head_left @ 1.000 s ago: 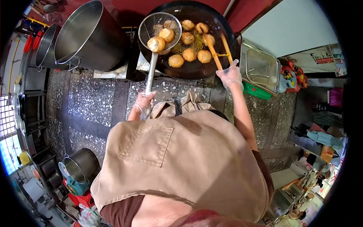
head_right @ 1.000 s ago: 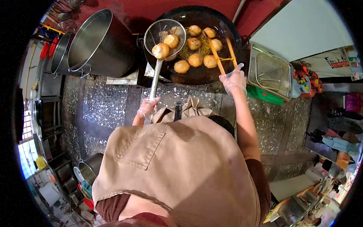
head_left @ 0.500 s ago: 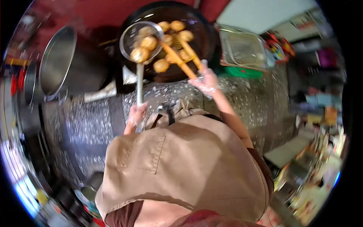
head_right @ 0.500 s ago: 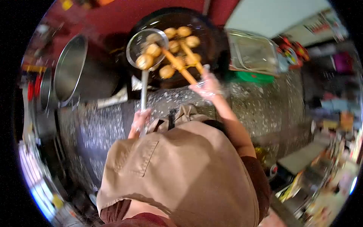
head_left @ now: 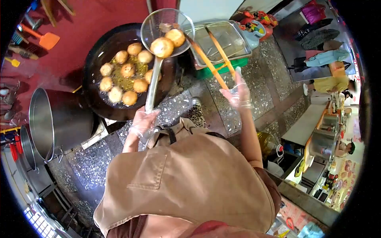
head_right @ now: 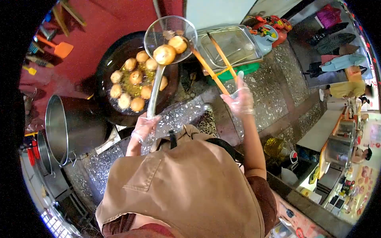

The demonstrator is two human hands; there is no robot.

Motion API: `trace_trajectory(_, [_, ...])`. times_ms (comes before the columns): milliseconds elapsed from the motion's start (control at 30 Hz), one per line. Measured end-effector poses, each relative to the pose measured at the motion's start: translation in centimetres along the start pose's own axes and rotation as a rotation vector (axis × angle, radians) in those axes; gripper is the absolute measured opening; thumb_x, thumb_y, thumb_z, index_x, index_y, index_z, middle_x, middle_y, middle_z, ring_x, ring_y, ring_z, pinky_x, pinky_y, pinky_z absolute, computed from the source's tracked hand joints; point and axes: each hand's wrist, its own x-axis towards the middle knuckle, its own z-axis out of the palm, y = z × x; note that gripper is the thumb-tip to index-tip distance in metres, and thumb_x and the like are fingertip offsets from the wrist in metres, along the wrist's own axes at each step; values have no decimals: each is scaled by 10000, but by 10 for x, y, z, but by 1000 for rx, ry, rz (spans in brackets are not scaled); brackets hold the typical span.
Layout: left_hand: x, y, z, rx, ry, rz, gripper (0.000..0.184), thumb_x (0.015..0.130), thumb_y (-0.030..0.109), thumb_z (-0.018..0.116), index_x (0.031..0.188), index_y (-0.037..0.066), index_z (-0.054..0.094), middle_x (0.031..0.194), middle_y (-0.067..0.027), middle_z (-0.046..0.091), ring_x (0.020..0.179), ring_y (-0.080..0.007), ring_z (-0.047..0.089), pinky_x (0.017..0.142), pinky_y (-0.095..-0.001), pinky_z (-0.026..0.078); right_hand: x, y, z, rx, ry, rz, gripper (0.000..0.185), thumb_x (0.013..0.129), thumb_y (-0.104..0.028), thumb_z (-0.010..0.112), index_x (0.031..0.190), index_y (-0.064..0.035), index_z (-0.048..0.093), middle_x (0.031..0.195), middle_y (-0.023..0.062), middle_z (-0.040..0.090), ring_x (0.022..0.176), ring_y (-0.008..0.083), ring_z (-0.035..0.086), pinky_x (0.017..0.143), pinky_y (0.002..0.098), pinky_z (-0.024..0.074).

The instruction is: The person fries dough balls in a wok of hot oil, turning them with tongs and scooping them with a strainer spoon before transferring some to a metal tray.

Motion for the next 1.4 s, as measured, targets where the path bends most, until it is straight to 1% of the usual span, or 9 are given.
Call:
trace_trajectory(133, [54, 21, 43, 206, -39, 9, 257, 806, 206, 701, 853, 17, 534, 579, 15, 506, 452, -71, 452, 403, -236, 360, 31, 60, -52, -165, -220, 119, 993, 633, -224, 767, 1413, -1, 194, 1177, 239, 516, 1019, 394, 539, 842, 421, 450])
trace_trajectory(267, [94, 43, 76, 218, -127, -74, 279, 792, 225, 715, 821, 13, 535, 544, 5, 500, 432, -80, 460, 387, -249, 357, 72, 123, -77, -331, -450, 178, 973, 626, -229, 766, 1406, -18, 224, 1183, 213, 518, 1027, 389, 534, 861, 419, 448])
trace_trajectory(633, [146, 79, 124, 400, -132, -216, 302, 778, 246, 705, 795, -7, 540, 547, -16, 503, 429, -98, 458, 390, -272, 365, 127, 233, -44, -262, -509, 2, 910, 656, -224, 744, 1389, -14, 247, 1188, 188, 517, 1002, 364, 555, 849, 414, 458])
trace_trajectory(833, [169, 82, 139, 490, -63, -262, 325, 765, 268, 669, 840, -30, 563, 565, -52, 531, 448, -130, 495, 415, -302, 399, 140, 244, -20, -488, -419, -179, 935, 638, -275, 741, 1375, 36, 257, 1058, 165, 533, 906, 313, 586, 773, 408, 466])
trace_trajectory(967, [189, 64, 142, 608, 8, -201, 425, 733, 331, 646, 872, -62, 566, 610, -100, 577, 503, -170, 555, 490, -322, 454, 155, 246, -4, -467, -516, -41, 935, 654, -296, 739, 1382, 24, 247, 1100, 177, 532, 951, 324, 580, 816, 417, 464])
trace_trajectory(1033, [194, 65, 144, 608, 18, -216, 419, 733, 331, 648, 863, -59, 567, 608, -97, 576, 502, -168, 555, 489, -319, 452, 163, 250, 3, -404, -644, 125, 929, 672, -315, 737, 1391, 0, 241, 1138, 190, 531, 1009, 335, 567, 865, 421, 457])
trace_trajectory(1167, [197, 61, 139, 530, 22, -246, 370, 731, 306, 662, 817, -40, 560, 584, -67, 557, 488, -139, 528, 464, -298, 429, 173, 274, 17, -313, -628, 80, 873, 688, -315, 734, 1371, -19, 278, 1154, 200, 535, 1046, 345, 556, 893, 422, 454])
trace_trajectory(1233, [199, 56, 135, 403, 32, -242, 329, 727, 275, 676, 788, -23, 550, 566, -39, 536, 470, -115, 496, 434, -282, 401, 188, 274, 11, -393, -637, -8, 803, 691, -287, 729, 1336, -28, 326, 1113, 194, 553, 1003, 335, 576, 847, 426, 470])
trace_trajectory(1400, [197, 62, 127, 473, 38, -262, 304, 736, 265, 670, 761, -5, 533, 554, -23, 521, 460, -110, 484, 417, -280, 386, 218, 282, -6, -551, -523, -130, 793, 662, -217, 726, 1320, -10, 333, 1048, 182, 560, 903, 330, 598, 764, 428, 482])
